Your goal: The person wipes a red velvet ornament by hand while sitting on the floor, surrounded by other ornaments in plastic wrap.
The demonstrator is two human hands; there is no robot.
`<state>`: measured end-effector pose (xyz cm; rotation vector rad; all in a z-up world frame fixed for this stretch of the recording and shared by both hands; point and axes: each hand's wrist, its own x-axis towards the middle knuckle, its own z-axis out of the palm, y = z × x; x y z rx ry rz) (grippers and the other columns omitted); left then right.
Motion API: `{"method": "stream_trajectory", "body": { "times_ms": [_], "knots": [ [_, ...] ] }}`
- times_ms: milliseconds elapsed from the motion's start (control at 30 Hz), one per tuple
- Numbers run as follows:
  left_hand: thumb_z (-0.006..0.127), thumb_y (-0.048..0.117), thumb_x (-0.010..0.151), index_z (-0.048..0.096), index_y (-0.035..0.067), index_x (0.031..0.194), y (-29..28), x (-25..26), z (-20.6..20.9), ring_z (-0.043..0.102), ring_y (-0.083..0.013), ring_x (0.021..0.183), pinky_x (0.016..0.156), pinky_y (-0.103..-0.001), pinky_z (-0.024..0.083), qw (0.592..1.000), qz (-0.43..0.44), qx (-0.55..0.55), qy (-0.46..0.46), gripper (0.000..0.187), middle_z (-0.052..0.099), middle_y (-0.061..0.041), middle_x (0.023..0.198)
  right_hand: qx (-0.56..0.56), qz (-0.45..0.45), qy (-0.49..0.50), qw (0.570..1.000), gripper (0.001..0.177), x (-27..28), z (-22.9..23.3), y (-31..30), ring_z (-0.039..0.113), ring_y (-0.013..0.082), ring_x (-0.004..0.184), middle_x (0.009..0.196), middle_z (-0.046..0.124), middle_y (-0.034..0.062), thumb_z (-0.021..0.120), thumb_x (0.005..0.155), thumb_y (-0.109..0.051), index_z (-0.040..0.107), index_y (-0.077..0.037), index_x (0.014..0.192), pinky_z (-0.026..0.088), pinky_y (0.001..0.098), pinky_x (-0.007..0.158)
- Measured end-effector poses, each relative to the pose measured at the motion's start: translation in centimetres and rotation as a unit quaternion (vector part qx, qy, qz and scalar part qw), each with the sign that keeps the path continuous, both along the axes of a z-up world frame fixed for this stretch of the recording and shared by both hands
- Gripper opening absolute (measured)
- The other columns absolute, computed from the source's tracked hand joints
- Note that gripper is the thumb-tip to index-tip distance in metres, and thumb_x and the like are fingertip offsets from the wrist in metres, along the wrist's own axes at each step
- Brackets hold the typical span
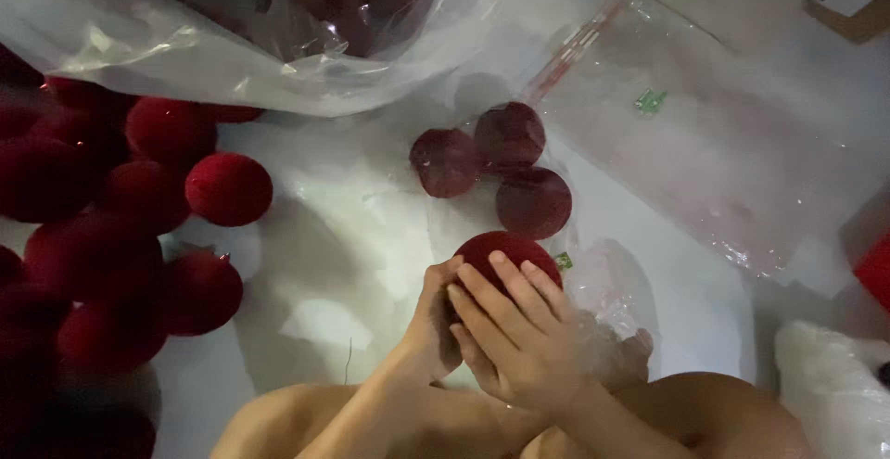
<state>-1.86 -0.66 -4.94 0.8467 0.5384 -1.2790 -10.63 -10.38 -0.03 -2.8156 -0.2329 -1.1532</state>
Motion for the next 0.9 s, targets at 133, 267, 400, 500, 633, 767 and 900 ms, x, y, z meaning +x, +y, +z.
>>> {"method": "stream_trajectory", "body": {
  "times_ms": [133, 267, 400, 500, 633, 767, 900],
  "knots": [
    [0.052, 0.046, 0.09, 0.063, 0.021, 0.115, -0.3, -0.6, -2.7, 0.061, -0.019, 0.099, 0.08, -0.034, 0.045, 0.997, 0.022, -0.047, -0.063, 0.038, 0.067, -0.002, 0.101, 0.099, 0.046, 0.078, 0.991, 0.04, -0.4, -0.2, -2.3, 0.056, 0.0447, 0.132, 0.138, 0.062, 0.0152, 0.066, 0.096, -0.031, 0.067, -0.007, 0.128, 0.049, 0.0597, 0.105],
    [0.06, 0.046, 0.086, 0.056, 0.011, 0.128, 0.1, -1.2, -2.8, 0.056, -0.02, 0.07, 0.046, -0.032, 0.041, 0.966, 0.043, -0.188, -0.17, 0.055, 0.06, -0.008, 0.094, 0.404, 0.1, 0.163, 0.894, 0.036, -0.3, 0.8, -4.6, 0.063, 0.0352, 0.128, 0.136, 0.066, 0.0187, 0.053, 0.1, -0.03, 0.071, -0.007, 0.123, 0.048, 0.0477, 0.11],
    [0.072, 0.04, 0.089, 0.056, -0.001, 0.139, 1.0, -1.7, -3.1, 0.06, -0.0238, 0.125, 0.109, -0.037, 0.041, 0.921, -0.029, -0.308, -0.237, 0.067, 0.063, -0.016, 0.136, 0.637, 0.102, 0.309, 0.699, 0.039, 0.8, -2.2, -8.1, 0.065, 0.0244, 0.13, 0.13, 0.075, 0.0176, 0.047, 0.102, -0.023, 0.081, -0.004, 0.104, 0.045, 0.0366, 0.111],
    [0.074, 0.034, 0.086, 0.056, -0.001, 0.133, 1.2, -2.5, 3.1, 0.068, -0.0198, 0.104, 0.091, -0.03, 0.051, 0.927, -0.067, -0.358, -0.089, 0.062, 0.069, -0.012, 0.118, 0.614, -0.147, 0.354, 0.69, 0.037, 2.4, -4.1, -7.6, 0.071, 0.0095, 0.119, 0.123, 0.081, 0.0001, 0.057, 0.094, -0.035, 0.082, -0.015, 0.111, 0.047, 0.0275, 0.107],
    [0.058, 0.036, 0.086, 0.056, 0.002, 0.142, 0.5, -1.6, -3.5, 0.062, -0.0402, 0.124, 0.106, -0.052, 0.049, 0.985, 0.038, -0.163, -0.033, 0.066, 0.065, -0.027, 0.135, 0.713, -0.075, 0.241, 0.655, 0.05, 1.9, -2.9, -8.7, 0.075, 0.0191, 0.097, 0.115, 0.081, 0.0117, 0.046, 0.102, -0.037, 0.079, -0.002, 0.113, 0.059, 0.0313, 0.094],
    [0.043, 0.06, 0.1, 0.071, 0.008, 0.096, 0.3, 0.7, -6.4, 0.068, -0.0274, 0.063, 0.051, -0.036, 0.052, 0.969, 0.065, -0.104, -0.214, 0.06, 0.07, -0.017, 0.08, 0.519, 0.001, 0.087, 0.85, 0.037, 0.2, 0.3, -6.9, 0.065, 0.0399, 0.125, 0.127, 0.07, 0.0236, 0.047, 0.105, -0.02, 0.07, 0.004, 0.124, 0.05, 0.0544, 0.108],
    [0.045, 0.061, 0.089, 0.061, 0.015, 0.106, -0.5, 1.6, -0.5, 0.053, -0.0205, 0.07, 0.048, -0.032, 0.031, 0.989, 0.062, 0.049, -0.124, 0.052, 0.063, -0.005, 0.089, 0.204, 0.076, 0.13, 0.967, 0.058, -3.3, -2.3, -4.4, 0.037, 0.0451, 0.151, 0.152, 0.051, 0.0232, 0.043, 0.103, -0.041, 0.056, 0.001, 0.14, 0.028, 0.0588, 0.127]
  ]
}}
